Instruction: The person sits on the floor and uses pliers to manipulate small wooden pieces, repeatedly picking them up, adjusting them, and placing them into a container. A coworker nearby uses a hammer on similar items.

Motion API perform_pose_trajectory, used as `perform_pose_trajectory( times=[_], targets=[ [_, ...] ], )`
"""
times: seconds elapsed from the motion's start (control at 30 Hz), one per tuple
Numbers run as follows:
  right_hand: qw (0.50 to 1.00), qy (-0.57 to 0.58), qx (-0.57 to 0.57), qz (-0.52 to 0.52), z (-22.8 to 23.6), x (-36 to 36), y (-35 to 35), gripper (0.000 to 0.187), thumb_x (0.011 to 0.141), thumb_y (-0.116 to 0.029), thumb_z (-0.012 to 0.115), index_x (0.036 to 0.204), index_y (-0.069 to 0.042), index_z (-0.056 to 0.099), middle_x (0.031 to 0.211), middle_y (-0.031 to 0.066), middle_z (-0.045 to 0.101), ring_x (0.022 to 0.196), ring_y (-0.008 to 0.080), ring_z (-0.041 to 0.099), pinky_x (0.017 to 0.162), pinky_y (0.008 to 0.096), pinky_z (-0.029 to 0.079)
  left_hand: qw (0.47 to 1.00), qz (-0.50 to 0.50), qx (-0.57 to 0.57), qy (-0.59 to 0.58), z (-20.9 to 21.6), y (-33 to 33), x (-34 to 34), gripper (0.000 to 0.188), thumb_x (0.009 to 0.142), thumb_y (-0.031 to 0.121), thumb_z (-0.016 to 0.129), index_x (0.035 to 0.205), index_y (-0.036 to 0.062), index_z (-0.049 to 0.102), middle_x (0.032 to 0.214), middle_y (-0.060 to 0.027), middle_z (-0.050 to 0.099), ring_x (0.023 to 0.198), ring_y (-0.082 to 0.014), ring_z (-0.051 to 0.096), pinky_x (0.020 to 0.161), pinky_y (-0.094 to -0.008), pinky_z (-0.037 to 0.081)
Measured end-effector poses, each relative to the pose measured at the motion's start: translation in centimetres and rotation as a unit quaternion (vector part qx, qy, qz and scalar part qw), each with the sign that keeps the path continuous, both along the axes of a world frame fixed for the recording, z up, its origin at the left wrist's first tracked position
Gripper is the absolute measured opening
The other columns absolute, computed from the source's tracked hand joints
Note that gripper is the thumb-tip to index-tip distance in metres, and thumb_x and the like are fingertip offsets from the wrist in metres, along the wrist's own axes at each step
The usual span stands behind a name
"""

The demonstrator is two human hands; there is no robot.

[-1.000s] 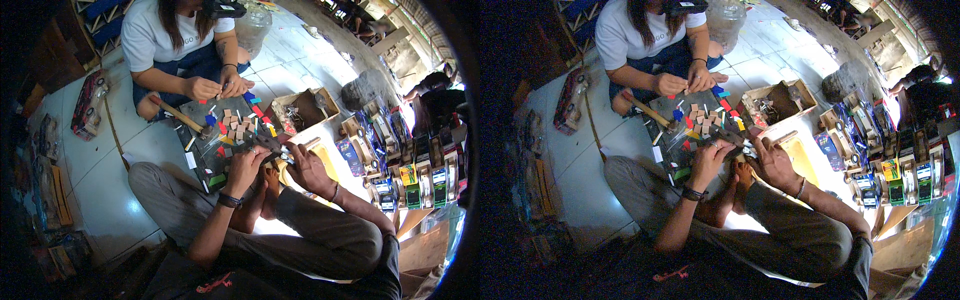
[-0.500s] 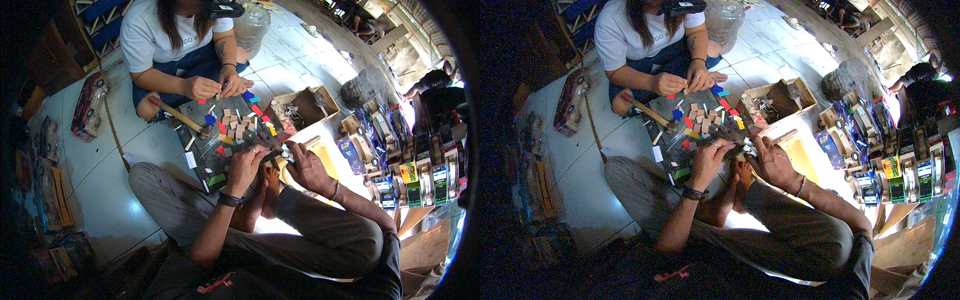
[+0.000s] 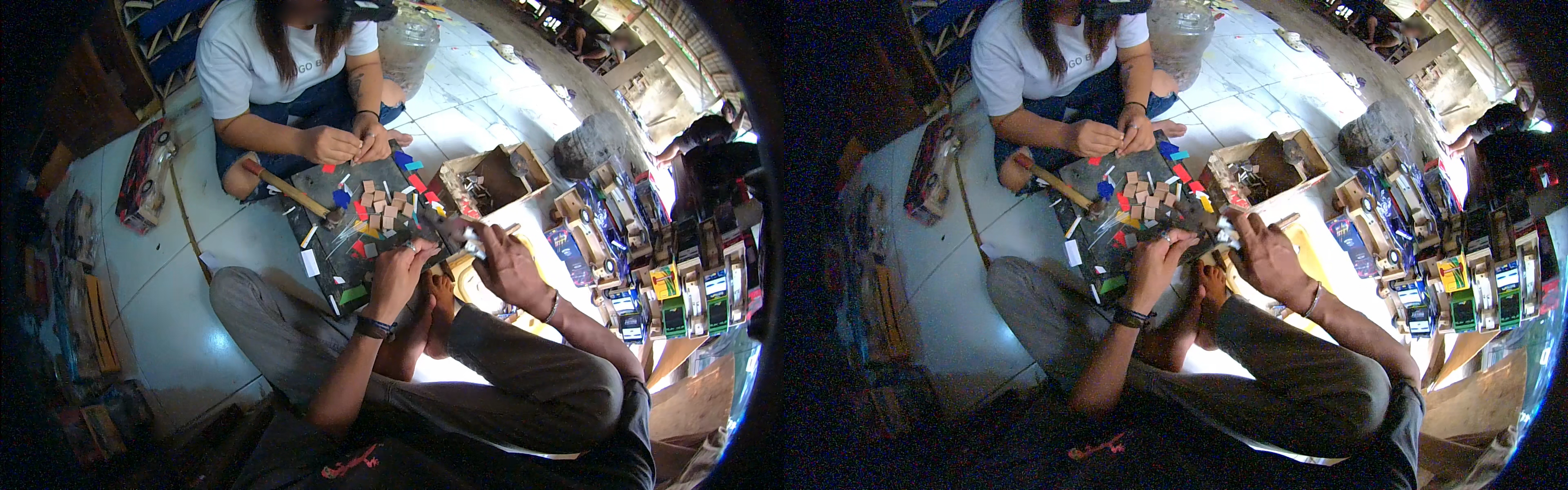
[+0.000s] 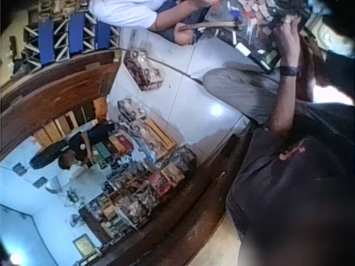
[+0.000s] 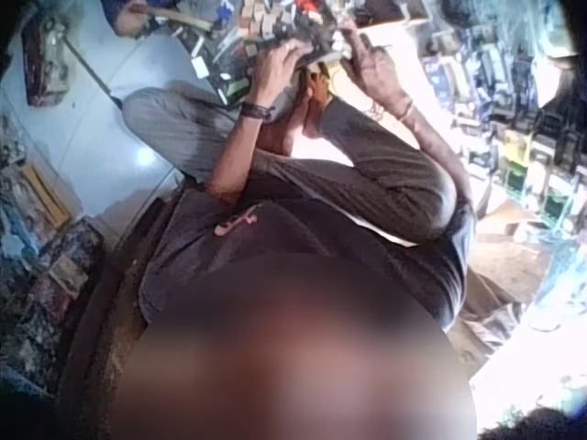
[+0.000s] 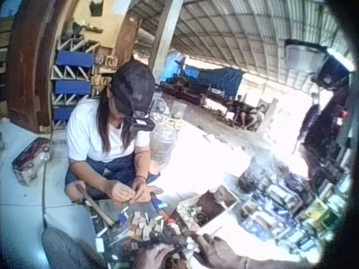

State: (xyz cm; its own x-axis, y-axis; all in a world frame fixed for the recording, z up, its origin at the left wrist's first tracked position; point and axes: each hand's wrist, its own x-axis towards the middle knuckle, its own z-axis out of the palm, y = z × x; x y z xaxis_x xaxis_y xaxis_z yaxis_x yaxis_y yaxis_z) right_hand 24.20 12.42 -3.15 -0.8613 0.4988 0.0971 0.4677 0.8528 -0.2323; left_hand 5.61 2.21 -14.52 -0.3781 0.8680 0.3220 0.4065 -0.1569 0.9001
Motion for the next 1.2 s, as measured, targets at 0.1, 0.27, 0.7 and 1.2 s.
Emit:
perform_pose_trajectory(
  times=[0.1,0.27,0.7,1.2],
  targets=[
    [0.998,0.057,0.014,-0.019,0.1,0.0,0.5,0.06,0.091,-0.017,0.068,0.141,0.002,0.04,0.111,0.0265,0.057,0.092,0.0462,0.062,0.077,0.0518,0.052,1.0,0.01,0.024,0.008,-0.3,0.3,0.2,0.018,0.101,0.02,0.063,0.108,0.0067,0.074,0.088,-0.0144,0.075,0.067,-0.0272,0.071,0.061,-0.0365,0.053],
    [0.991,-0.13,0.012,-0.018,-1.2,-0.5,-0.5,0.064,0.091,-0.022,0.068,0.145,-0.002,0.04,0.119,0.0276,0.059,0.096,0.0466,0.062,0.082,0.0528,0.051,0.993,-0.009,-0.099,0.059,-0.5,0.0,-0.3,0.019,0.102,0.02,0.062,0.109,0.0062,0.073,0.096,-0.0137,0.076,0.077,-0.0276,0.075,0.065,-0.0361,0.055],
    [0.998,-0.062,0.009,-0.002,-1.8,0.0,-0.2,0.06,0.092,-0.024,0.067,0.143,-0.003,0.042,0.117,0.0273,0.059,0.096,0.0459,0.064,0.08,0.0529,0.053,0.996,-0.007,-0.082,0.035,-0.2,-0.1,-0.2,0.019,0.101,0.021,0.063,0.107,0.0061,0.074,0.095,-0.0123,0.077,0.08,-0.0252,0.075,0.068,-0.0326,0.055],
    [0.965,0.028,-0.256,-0.058,0.8,-0.2,-0.3,0.059,0.099,-0.021,0.062,0.149,-0.001,0.038,0.13,0.0285,0.059,0.115,0.044,0.062,0.097,0.046,0.05,0.867,-0.05,0.043,-0.493,1.2,-0.2,-1.6,0.024,0.106,0.023,0.061,0.117,0.0017,0.063,0.114,-0.0139,0.071,0.108,-0.024,0.071,0.093,-0.0369,0.058]
  ],
)
